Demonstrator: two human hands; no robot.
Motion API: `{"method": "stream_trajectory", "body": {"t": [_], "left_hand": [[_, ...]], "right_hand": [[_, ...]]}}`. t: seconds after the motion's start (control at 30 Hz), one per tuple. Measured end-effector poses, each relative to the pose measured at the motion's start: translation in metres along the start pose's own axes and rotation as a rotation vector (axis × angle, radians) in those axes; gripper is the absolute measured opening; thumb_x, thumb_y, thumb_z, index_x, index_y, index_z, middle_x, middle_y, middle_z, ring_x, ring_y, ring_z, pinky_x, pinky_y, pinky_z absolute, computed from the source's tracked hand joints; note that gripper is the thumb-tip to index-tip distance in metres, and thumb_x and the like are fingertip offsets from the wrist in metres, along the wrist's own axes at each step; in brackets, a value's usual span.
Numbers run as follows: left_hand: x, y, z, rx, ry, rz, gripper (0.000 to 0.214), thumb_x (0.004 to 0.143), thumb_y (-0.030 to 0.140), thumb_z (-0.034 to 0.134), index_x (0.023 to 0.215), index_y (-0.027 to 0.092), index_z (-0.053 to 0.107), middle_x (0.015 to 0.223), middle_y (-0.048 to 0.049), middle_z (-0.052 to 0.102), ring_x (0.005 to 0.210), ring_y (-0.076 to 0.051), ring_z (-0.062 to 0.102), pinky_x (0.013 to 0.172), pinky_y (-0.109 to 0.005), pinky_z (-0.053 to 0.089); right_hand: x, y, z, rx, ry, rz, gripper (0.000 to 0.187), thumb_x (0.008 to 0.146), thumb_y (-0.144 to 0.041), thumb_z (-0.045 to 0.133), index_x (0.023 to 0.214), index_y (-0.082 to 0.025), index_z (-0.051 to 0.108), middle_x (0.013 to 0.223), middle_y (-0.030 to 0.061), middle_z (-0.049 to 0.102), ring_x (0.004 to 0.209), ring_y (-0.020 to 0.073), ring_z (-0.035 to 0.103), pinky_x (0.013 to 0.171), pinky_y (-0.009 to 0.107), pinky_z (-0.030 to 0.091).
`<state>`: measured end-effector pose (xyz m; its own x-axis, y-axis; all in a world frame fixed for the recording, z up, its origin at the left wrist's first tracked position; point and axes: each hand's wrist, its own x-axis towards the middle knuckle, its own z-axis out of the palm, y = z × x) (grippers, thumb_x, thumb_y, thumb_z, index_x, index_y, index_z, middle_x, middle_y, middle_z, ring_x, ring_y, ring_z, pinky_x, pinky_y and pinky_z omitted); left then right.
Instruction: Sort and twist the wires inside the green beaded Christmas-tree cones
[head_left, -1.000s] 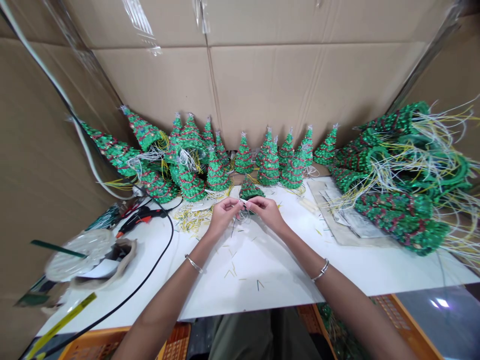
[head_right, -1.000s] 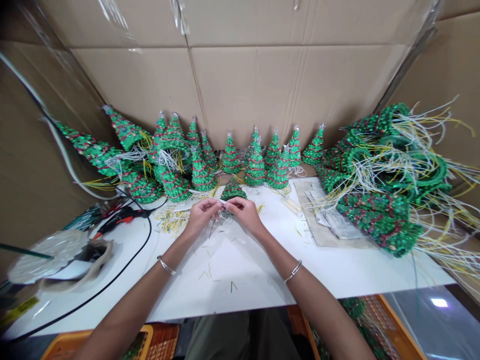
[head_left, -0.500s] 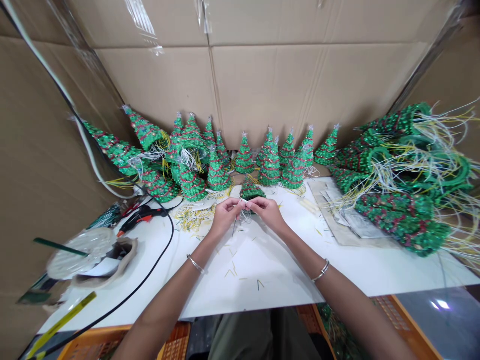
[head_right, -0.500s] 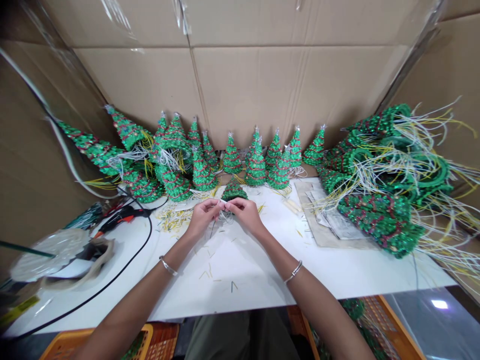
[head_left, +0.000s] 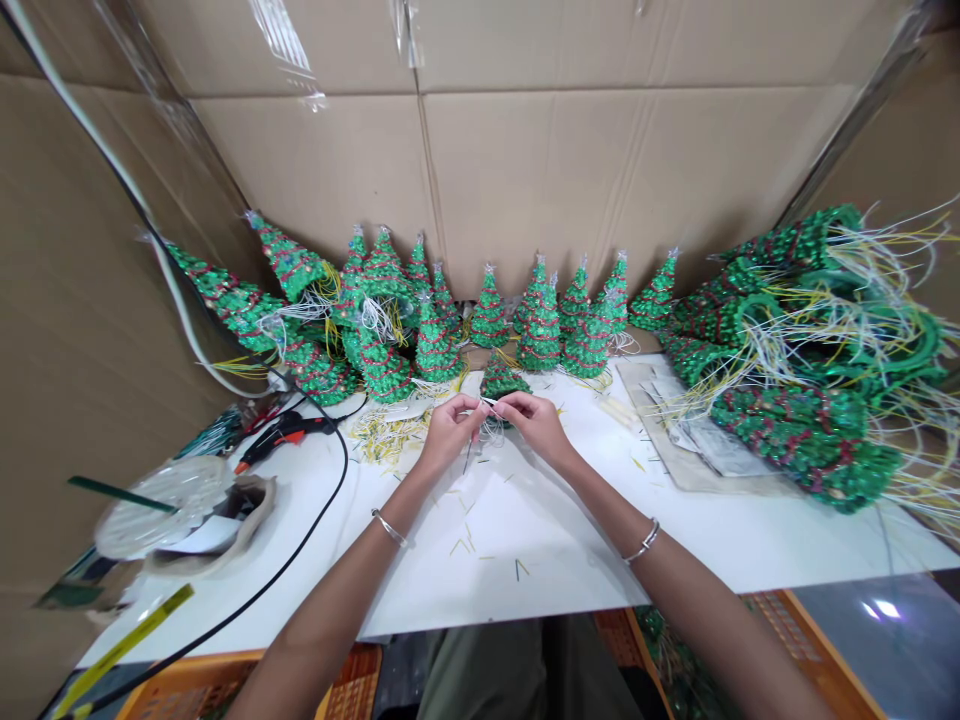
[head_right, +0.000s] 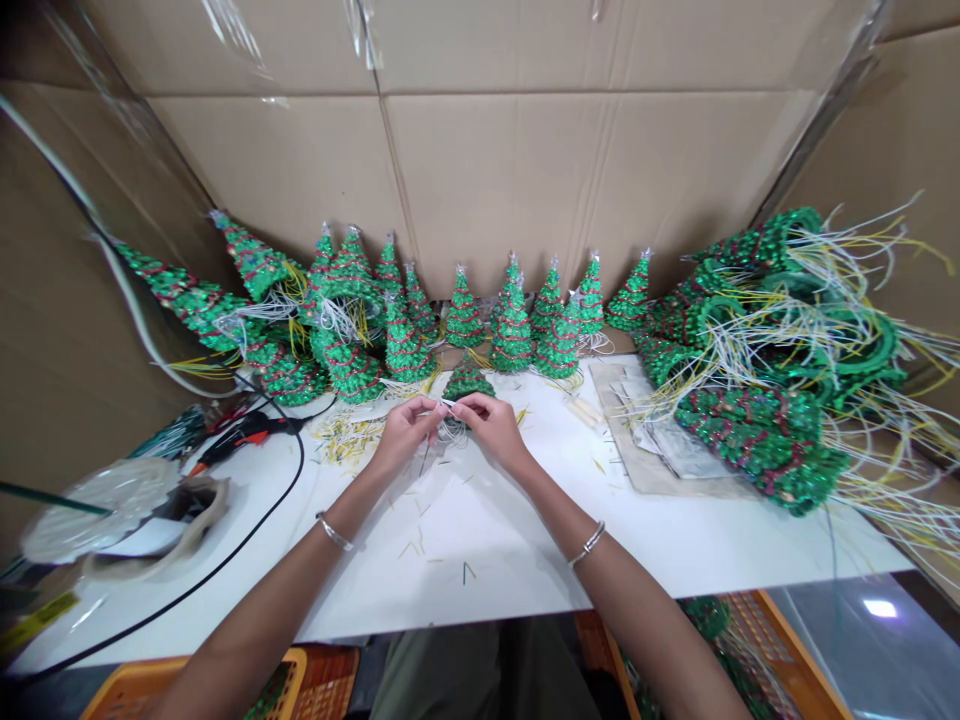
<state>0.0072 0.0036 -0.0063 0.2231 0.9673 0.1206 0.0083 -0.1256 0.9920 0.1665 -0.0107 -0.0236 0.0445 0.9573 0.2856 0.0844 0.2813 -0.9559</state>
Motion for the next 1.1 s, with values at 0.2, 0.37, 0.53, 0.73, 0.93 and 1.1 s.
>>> {"method": "stream_trajectory", "body": {"t": [0.2,0.37,0.53,0.73,0.93,1.1], "left_hand": [[0.0001,0.0013,0.0015,0.001,0.005,0.016,0.029,0.068,0.039,0.071,0.070,0.016,0.056,0.057,0.0038,0.056,0.040,-0.006,0.044,0.041,-0.019,0.034],[0.0023,-0.0016,0.0031,-0.083,0.002,-0.007,0.031,0.067,0.040,0.072,0.078,0.016,0.057,0.066,0.0018,0.062,0.040,-0.004,0.041,0.039,-0.018,0.031],[0.0022,-0.0004,0.0021,-0.082,-0.033,-0.024,0.036,0.067,0.045,0.073,0.081,0.013,0.064,0.065,0.0007,0.061,0.044,-0.005,0.040,0.041,-0.019,0.030],[0.0032,-0.0041,0.0010,-0.073,-0.027,-0.023,0.034,0.069,0.046,0.072,0.078,0.014,0.062,0.058,0.0032,0.056,0.042,-0.005,0.041,0.041,-0.018,0.029],[0.0021,-0.0039,0.0025,-0.104,-0.017,-0.020,0.036,0.066,0.045,0.075,0.080,0.014,0.062,0.065,0.0009,0.060,0.042,-0.004,0.039,0.039,-0.018,0.029],[-0.0016,-0.0001,0.0047,-0.061,0.037,0.001,0.034,0.067,0.045,0.074,0.077,0.014,0.064,0.062,0.0016,0.058,0.045,-0.005,0.039,0.040,-0.018,0.028]], "right_hand": [[-0.0010,-0.0009,0.0006,-0.039,-0.017,-0.027,0.026,0.078,-0.042,0.063,0.078,-0.017,0.070,0.074,0.0038,0.069,0.066,0.0156,0.058,0.062,0.026,0.045],[-0.0011,-0.0021,0.0005,-0.028,-0.004,-0.023,0.027,0.077,-0.043,0.063,0.077,-0.017,0.069,0.072,0.0034,0.068,0.065,0.0151,0.057,0.062,0.026,0.045],[-0.0010,-0.0013,0.0001,0.007,-0.010,-0.022,0.025,0.077,-0.041,0.064,0.077,-0.017,0.069,0.072,0.0033,0.068,0.065,0.0151,0.058,0.062,0.026,0.045],[-0.0010,-0.0009,0.0005,0.003,-0.016,-0.022,0.026,0.077,-0.042,0.064,0.078,-0.017,0.070,0.073,0.0037,0.069,0.067,0.0159,0.060,0.063,0.026,0.046],[-0.0023,-0.0029,0.0011,-0.015,-0.012,-0.032,0.027,0.078,-0.044,0.064,0.076,-0.017,0.070,0.071,0.0033,0.069,0.064,0.0151,0.058,0.061,0.026,0.045],[-0.0031,-0.0050,0.0014,-0.021,-0.015,-0.034,0.029,0.078,-0.046,0.064,0.076,-0.018,0.071,0.072,0.0035,0.069,0.064,0.0152,0.058,0.060,0.026,0.045]]}}
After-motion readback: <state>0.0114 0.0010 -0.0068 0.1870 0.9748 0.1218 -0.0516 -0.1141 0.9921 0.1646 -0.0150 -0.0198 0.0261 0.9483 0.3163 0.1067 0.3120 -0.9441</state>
